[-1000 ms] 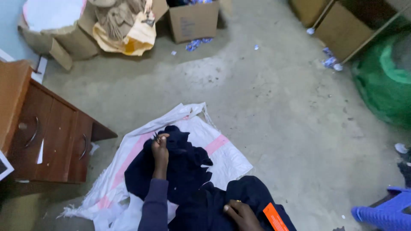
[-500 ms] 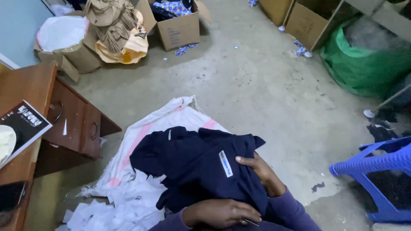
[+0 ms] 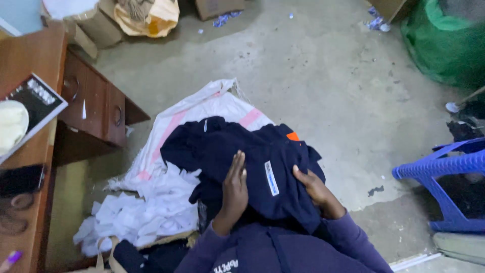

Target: Trimming excess labels or threads from dark blue garments using scissors

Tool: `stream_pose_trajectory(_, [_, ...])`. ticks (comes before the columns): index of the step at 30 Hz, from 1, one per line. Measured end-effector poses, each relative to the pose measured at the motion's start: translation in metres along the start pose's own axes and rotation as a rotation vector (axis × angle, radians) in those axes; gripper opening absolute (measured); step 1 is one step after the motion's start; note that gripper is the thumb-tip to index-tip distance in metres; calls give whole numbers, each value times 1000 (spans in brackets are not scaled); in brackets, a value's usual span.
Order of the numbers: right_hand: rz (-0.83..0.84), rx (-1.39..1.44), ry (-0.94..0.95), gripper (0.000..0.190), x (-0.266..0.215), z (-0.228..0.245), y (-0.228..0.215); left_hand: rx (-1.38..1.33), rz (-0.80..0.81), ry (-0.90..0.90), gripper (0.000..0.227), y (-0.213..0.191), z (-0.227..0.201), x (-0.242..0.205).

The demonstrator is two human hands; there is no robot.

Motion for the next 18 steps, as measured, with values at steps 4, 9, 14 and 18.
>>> stream_pose_trajectory(4, [30, 89, 58, 54, 49, -42, -33, -174, 98, 559, 42, -3, -70, -12])
stream_pose_trajectory(9, [-40, 280, 216, 41, -13, 12, 13, -604, 1035, -39, 40, 12, -48, -47])
stream_pose_trajectory(14, [64, 177, 117, 47, 102, -99, -72, -721, 408, -602, 40, 36, 25, -51])
stream_pose_trajectory(18, [159, 168, 59, 66, 133, -143, -104, -73, 141, -168, 61, 1, 10, -26])
Point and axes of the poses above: each hand's wrist, its own x-axis towards the middle knuckle, its own y-axis out of the palm, z = x × y, the point moved 4 cm from there along x, towards the middle knuckle, and after that the axes turned 14 degrees about -z, right-handed, at the moved point
